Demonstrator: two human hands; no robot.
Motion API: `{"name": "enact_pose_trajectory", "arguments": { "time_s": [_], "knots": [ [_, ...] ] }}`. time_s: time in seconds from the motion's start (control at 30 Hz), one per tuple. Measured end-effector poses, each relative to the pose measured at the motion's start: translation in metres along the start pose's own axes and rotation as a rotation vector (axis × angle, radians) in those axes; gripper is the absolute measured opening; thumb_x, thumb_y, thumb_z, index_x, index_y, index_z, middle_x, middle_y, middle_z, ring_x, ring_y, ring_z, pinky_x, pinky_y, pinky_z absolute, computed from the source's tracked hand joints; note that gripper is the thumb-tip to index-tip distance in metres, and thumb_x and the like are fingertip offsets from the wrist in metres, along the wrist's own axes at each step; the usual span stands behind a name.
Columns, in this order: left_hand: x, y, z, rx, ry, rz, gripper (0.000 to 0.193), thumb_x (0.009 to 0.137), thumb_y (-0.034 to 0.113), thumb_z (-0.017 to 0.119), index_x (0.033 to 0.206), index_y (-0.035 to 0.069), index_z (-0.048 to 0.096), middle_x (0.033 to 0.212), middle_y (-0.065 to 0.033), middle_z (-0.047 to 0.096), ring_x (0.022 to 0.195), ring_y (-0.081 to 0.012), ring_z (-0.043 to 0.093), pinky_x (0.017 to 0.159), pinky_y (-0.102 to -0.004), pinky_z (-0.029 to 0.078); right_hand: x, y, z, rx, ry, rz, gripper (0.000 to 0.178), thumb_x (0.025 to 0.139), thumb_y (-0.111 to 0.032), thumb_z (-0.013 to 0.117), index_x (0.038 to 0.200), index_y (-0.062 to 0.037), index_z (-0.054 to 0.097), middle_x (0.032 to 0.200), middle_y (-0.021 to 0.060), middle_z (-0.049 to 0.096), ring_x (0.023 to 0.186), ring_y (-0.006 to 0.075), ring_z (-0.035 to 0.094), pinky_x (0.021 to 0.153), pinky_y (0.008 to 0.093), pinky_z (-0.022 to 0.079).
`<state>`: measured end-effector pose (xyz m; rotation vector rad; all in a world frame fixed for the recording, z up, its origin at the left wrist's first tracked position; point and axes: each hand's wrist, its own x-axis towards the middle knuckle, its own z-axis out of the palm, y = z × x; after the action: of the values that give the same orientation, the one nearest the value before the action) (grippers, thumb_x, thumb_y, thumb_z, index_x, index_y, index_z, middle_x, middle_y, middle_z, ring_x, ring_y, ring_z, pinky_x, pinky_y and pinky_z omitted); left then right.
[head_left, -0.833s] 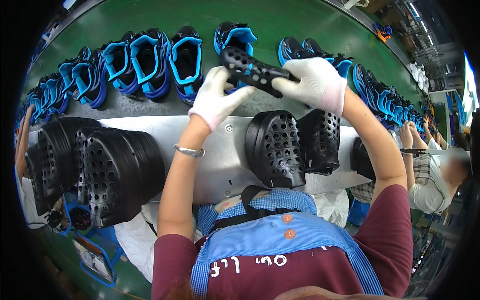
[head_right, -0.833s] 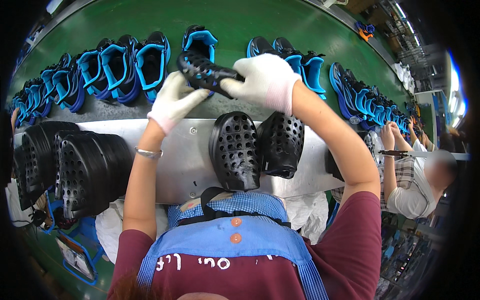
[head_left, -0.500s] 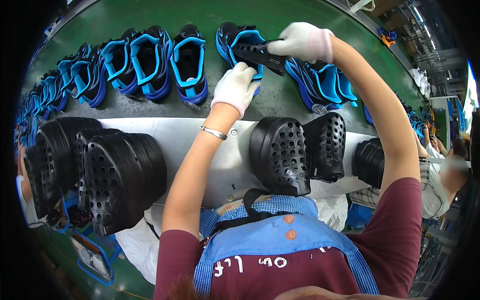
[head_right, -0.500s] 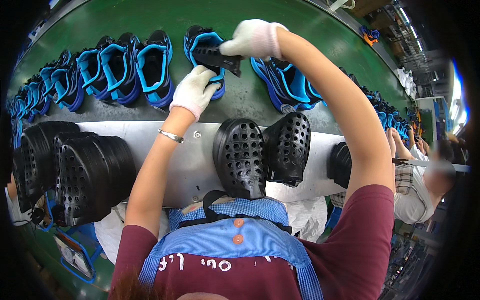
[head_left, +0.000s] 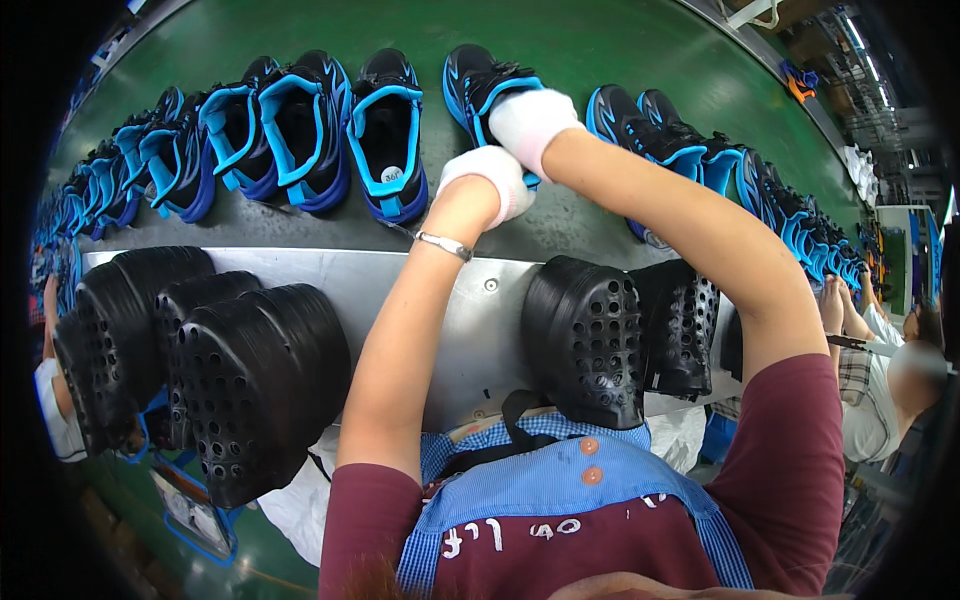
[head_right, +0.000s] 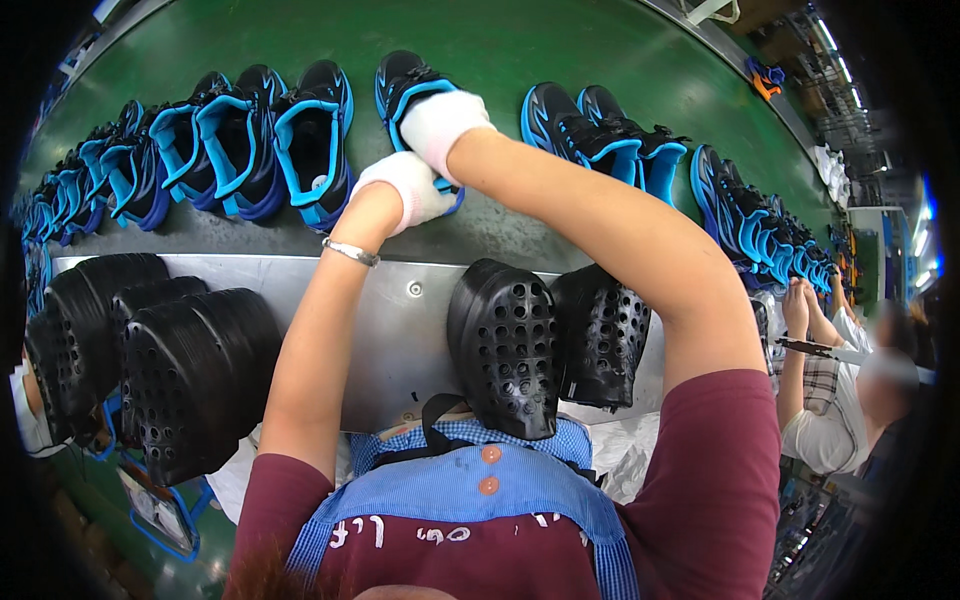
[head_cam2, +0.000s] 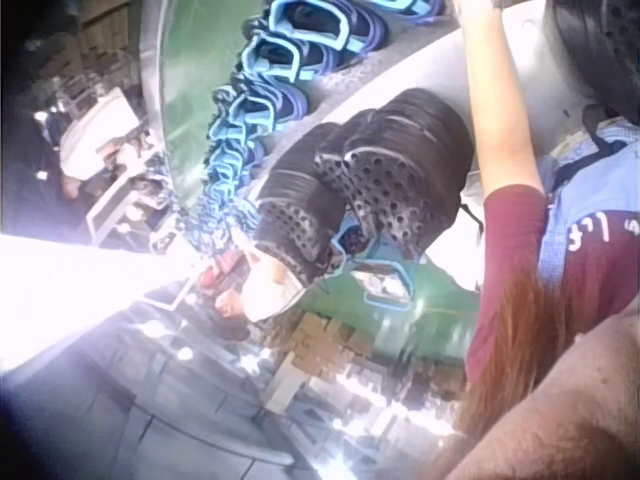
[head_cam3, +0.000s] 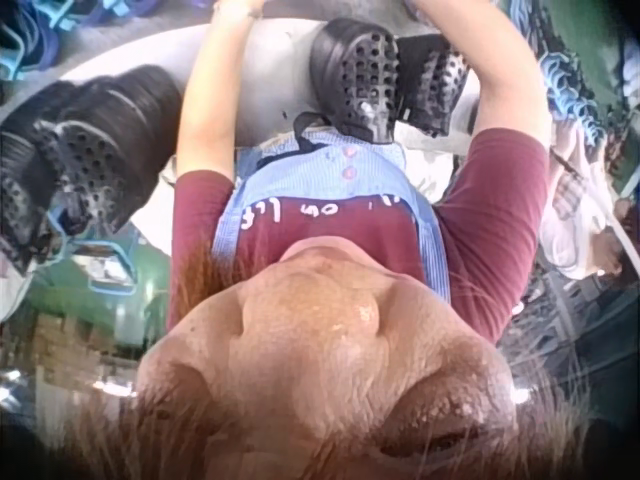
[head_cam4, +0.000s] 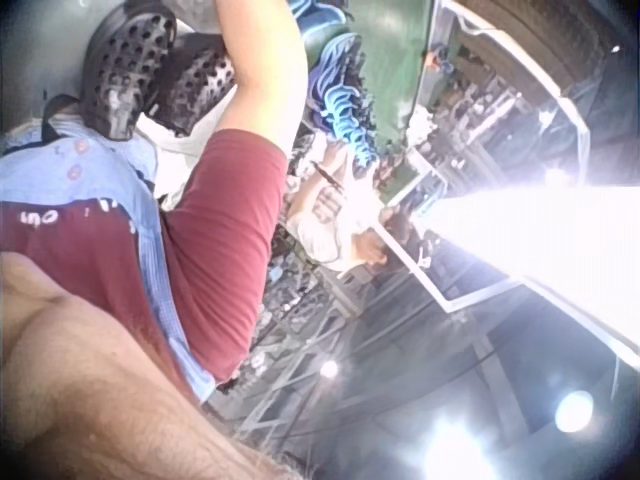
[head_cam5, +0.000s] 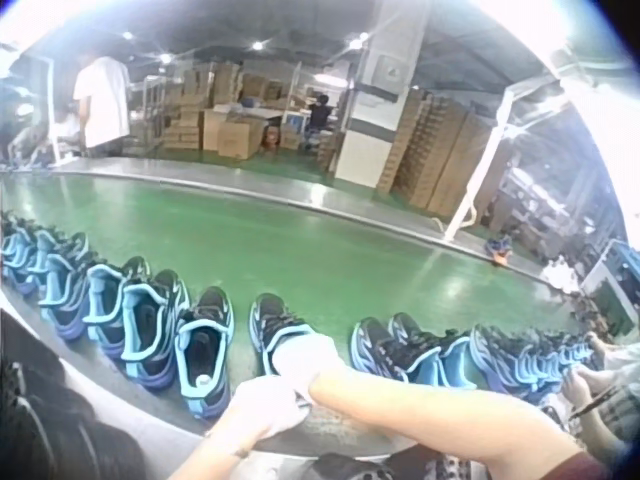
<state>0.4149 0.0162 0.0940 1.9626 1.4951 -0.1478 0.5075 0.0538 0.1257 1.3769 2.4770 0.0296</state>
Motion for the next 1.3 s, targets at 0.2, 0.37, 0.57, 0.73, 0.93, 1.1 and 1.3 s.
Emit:
{"name": "enact_pose_trajectory", "arguments": {
  "time_s": [0.2,0.37,0.57,0.73,0.93,1.1,1.3],
  "knots": [
    [0.008,0.004,-0.011,-0.022,-0.06,-0.054,0.044,0.082,0.045,0.061,0.099,0.007,0.072,0.097,-0.0185,0.071,0.089,-0.0345,0.068,0.08,-0.0374,0.054,0.03,0.012,0.021,0.037,0.179,0.02,0.023,0.076,-0.005,0.064,0.097,-0.0038,0.073,0.097,0.0163,0.072,0.088,0.0316,0.071,0.075,0.0384,0.057],
    [0.013,-0.013,-0.001,0.037,-0.008,0.029,0.043,0.085,0.045,0.056,0.105,0.01,0.071,0.105,-0.0153,0.07,0.094,-0.032,0.067,0.086,-0.0357,0.052,0.01,0.001,-0.018,-0.122,-0.045,-0.018,0.023,0.073,-0.007,0.069,0.095,-0.0055,0.074,0.096,0.0148,0.073,0.088,0.0302,0.071,0.076,0.0376,0.057],
    [0.01,-0.005,-0.014,0.006,-0.059,0.002,0.043,0.083,0.043,0.06,0.104,0.008,0.071,0.094,-0.0163,0.072,0.081,-0.0294,0.07,0.08,-0.0358,0.054,0.03,0.007,0.001,-0.085,0.082,0.007,0.02,0.072,-0.007,0.069,0.091,-0.0062,0.075,0.091,0.014,0.073,0.086,0.0299,0.071,0.074,0.0384,0.057],
    [0.011,-0.003,-0.018,0.041,-0.014,-0.067,0.044,0.08,0.04,0.059,0.103,0.004,0.071,0.088,-0.0158,0.073,0.07,-0.0262,0.07,0.073,-0.0351,0.056,0.027,0.006,-0.006,-0.079,0.108,-0.013,0.021,0.073,-0.007,0.068,0.093,-0.0072,0.075,0.094,0.0132,0.073,0.089,0.0293,0.071,0.075,0.0386,0.057],
    [-0.004,0.007,-0.015,0.07,0.041,-0.054,0.048,0.083,0.04,0.055,0.115,0.008,0.069,0.117,-0.0169,0.068,0.108,-0.0317,0.065,0.092,-0.0368,0.052,-0.034,0.022,-0.035,0.231,-0.009,-0.028,0.039,0.089,-0.04,0.053,0.096,-0.0058,0.07,0.092,0.0176,0.069,0.088,0.0363,0.067,0.079,0.0431,0.053],
    [-0.003,-0.023,-0.007,0.097,0.142,-0.006,0.045,0.08,0.041,0.058,0.103,0.004,0.071,0.104,-0.021,0.069,0.097,-0.0375,0.067,0.085,-0.0408,0.054,-0.171,0.015,-0.062,0.375,0.074,-0.268,0.036,0.086,-0.04,0.062,0.094,-0.005,0.065,0.085,0.0153,0.063,0.083,0.0342,0.064,0.072,0.042,0.051],
    [-0.046,-0.022,-0.004,0.113,0.548,0.077,0.044,0.082,0.033,0.067,0.116,0.006,0.067,0.118,-0.0201,0.061,0.105,-0.0366,0.061,0.093,-0.0395,0.049,-0.272,0.014,-0.042,0.283,0.14,-0.233,0.063,0.061,-0.044,0.081,0.106,-0.0037,0.062,0.101,0.011,0.063,0.094,0.0295,0.061,0.084,0.0398,0.048]
  ]
}}
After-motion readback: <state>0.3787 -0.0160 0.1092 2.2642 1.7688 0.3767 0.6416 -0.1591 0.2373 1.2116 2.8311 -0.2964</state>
